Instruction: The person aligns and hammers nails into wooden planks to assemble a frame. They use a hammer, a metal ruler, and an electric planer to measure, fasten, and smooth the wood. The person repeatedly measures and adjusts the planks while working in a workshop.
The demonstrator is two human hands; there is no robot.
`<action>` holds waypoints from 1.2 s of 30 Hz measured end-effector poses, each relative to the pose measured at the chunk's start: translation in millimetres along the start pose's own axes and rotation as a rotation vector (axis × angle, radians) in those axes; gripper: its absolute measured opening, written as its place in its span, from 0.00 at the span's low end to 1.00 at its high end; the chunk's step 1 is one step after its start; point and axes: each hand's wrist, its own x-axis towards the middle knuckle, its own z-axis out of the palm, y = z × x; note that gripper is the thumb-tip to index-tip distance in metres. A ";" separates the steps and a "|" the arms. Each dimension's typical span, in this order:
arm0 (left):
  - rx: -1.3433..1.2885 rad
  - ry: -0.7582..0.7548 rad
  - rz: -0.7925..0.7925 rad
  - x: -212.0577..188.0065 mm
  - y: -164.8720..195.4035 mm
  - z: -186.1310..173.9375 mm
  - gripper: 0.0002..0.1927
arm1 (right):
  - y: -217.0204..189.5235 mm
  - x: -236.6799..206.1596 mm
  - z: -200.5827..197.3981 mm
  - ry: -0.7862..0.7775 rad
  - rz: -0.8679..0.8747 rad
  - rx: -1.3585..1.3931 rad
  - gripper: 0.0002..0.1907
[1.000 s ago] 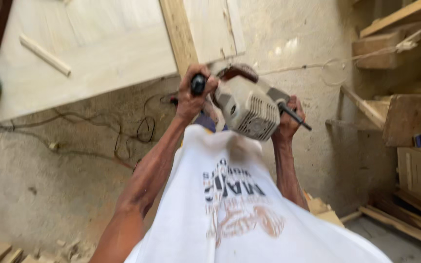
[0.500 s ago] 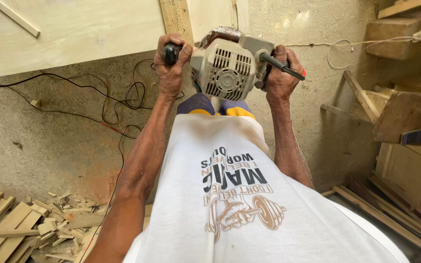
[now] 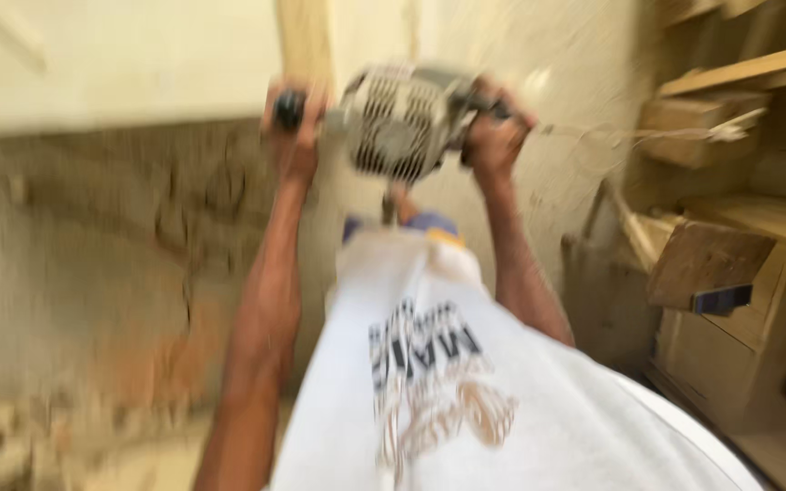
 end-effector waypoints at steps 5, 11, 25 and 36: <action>0.149 -0.002 -0.030 6.7 20.9 10.6 0.11 | -11.4 5.7 -7.2 -0.055 0.190 0.368 0.11; -0.005 0.031 0.044 13.2 16.1 18.4 0.14 | -37.7 10.0 -10.0 0.060 0.196 0.466 0.16; 0.160 0.132 0.137 24.1 29.9 18.9 0.13 | -51.5 31.3 -5.6 -0.026 0.392 0.487 0.17; 0.190 0.145 0.018 19.6 21.9 15.8 0.16 | -44.0 43.2 -10.0 -0.088 0.392 0.679 0.16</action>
